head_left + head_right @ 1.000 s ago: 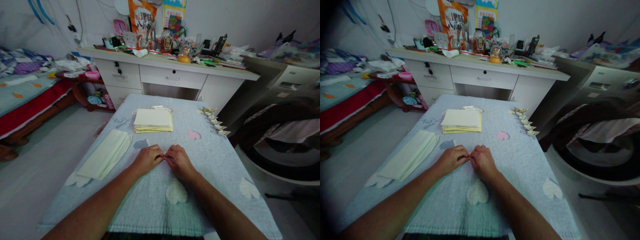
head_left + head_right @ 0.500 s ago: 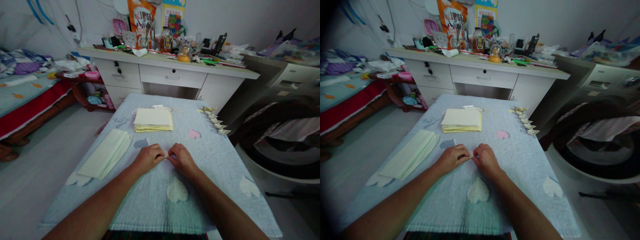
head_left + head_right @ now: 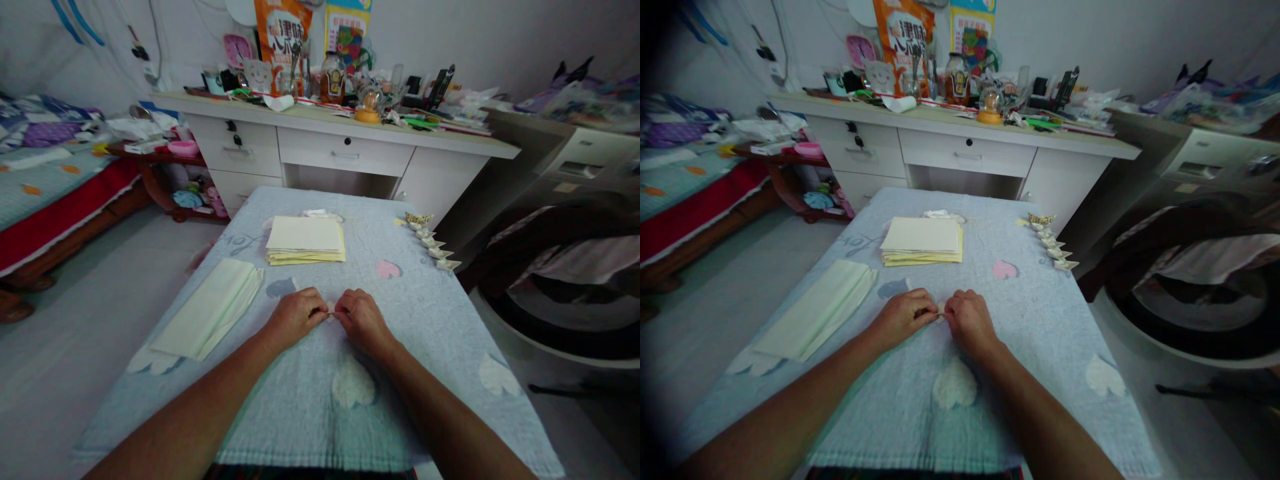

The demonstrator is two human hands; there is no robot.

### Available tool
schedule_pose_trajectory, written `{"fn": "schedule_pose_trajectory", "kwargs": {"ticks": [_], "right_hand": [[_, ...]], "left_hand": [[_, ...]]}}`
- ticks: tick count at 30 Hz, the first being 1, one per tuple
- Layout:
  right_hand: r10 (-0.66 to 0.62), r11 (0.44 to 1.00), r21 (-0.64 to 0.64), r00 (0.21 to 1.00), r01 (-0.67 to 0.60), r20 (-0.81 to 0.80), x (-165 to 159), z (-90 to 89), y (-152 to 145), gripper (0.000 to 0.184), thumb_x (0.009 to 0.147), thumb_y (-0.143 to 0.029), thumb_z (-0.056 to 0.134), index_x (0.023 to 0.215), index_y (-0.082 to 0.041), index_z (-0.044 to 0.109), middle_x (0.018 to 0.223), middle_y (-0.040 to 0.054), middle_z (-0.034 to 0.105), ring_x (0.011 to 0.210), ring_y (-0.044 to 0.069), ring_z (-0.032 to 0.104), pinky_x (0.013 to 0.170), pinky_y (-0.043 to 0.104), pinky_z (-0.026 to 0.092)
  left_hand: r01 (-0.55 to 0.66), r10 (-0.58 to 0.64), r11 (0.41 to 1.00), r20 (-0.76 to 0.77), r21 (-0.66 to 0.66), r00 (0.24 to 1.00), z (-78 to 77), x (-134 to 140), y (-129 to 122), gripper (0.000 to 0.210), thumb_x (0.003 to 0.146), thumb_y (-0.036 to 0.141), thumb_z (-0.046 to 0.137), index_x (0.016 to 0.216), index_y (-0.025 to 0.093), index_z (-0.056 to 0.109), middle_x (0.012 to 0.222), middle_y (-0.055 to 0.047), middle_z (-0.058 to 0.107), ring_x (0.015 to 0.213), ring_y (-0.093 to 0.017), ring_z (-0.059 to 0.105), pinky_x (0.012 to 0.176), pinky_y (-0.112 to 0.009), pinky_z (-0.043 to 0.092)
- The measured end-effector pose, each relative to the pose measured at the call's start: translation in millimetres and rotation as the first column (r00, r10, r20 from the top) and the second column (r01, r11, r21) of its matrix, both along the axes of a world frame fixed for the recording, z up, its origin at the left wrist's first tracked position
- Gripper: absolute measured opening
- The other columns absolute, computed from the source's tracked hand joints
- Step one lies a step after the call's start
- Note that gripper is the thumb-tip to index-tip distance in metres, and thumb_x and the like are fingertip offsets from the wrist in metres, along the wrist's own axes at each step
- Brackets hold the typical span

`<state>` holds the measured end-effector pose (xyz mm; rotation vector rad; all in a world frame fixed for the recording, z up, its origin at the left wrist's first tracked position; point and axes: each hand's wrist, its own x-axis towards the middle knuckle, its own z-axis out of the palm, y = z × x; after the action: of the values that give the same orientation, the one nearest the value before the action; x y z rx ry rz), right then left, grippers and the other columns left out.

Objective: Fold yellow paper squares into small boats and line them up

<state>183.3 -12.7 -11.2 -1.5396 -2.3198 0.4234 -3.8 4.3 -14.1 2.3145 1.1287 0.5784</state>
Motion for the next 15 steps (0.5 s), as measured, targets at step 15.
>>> {"fn": "schedule_pose_trajectory", "kwargs": {"ticks": [15], "right_hand": [[0.016, 0.998, -0.058, 0.998, -0.02, -0.06, 5.4, 0.8, 5.0, 0.007, 0.084, -0.02, 0.062, 0.08, -0.017, 0.067, 0.081, 0.0029, 0.064, 0.081, 0.015, 0.055, 0.077, 0.026, 0.036]], "left_hand": [[-0.044, 0.046, 0.997, 0.024, -0.059, 0.999, 5.3, -3.3, 2.6, 0.013, 0.08, 0.012, 0.057, 0.072, 0.017, 0.067, 0.076, -0.001, 0.058, 0.072, -0.012, 0.056, 0.064, -0.022, 0.039]]}}
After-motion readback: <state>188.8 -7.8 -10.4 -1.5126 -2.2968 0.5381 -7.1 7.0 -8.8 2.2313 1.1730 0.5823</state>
